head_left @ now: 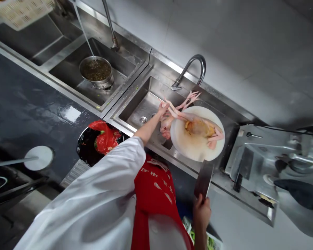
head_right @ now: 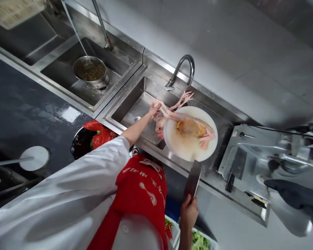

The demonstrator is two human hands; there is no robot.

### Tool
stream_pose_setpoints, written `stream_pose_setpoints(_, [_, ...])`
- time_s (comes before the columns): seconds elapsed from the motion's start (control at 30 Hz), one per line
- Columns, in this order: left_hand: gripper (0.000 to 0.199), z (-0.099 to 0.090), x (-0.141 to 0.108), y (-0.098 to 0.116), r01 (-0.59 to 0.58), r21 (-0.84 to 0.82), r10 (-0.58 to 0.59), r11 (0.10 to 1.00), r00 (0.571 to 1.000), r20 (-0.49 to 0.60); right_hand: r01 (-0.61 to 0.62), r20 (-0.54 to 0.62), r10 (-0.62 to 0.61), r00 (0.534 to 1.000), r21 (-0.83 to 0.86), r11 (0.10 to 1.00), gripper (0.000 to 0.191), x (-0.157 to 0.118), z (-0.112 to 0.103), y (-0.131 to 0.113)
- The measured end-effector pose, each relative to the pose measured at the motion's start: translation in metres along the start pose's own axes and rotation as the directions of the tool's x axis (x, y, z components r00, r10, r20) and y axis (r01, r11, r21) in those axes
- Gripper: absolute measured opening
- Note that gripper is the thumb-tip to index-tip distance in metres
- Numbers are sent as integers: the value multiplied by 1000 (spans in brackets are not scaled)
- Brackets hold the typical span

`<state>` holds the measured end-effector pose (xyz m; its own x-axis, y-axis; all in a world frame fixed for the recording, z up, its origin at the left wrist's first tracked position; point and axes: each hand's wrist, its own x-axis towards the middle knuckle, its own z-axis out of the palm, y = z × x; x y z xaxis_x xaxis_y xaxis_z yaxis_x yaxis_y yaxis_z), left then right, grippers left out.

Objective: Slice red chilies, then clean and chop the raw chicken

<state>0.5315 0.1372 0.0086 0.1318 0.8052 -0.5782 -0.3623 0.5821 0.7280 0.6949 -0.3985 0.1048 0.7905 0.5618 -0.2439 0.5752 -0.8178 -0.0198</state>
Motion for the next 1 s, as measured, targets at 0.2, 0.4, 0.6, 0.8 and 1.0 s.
stream_pose_setpoints(0.2, [66,-22,-3,23,-59,-325,200,944,886,418,-165,-9,165,986,-144,976,37,-48,12,21])
stream_pose_setpoints(0.4, [43,-37,-26,11,-122,-343,277,931,849,451,-86,51,104,993,-273,958,41,-33,7,5])
stream_pose_setpoints(0.6, [43,-47,-35,3,-266,-157,300,951,918,261,-55,58,63,996,-134,989,34,-7,-8,-19])
stream_pose_setpoints(0.8, [36,-98,-38,13,-250,233,206,940,958,199,-63,-14,63,998,48,997,37,-4,-4,-20])
stream_pose_setpoints(1.0, [18,-94,-35,61,-491,683,569,540,811,133,-111,-27,115,993,114,987,26,7,10,-4])
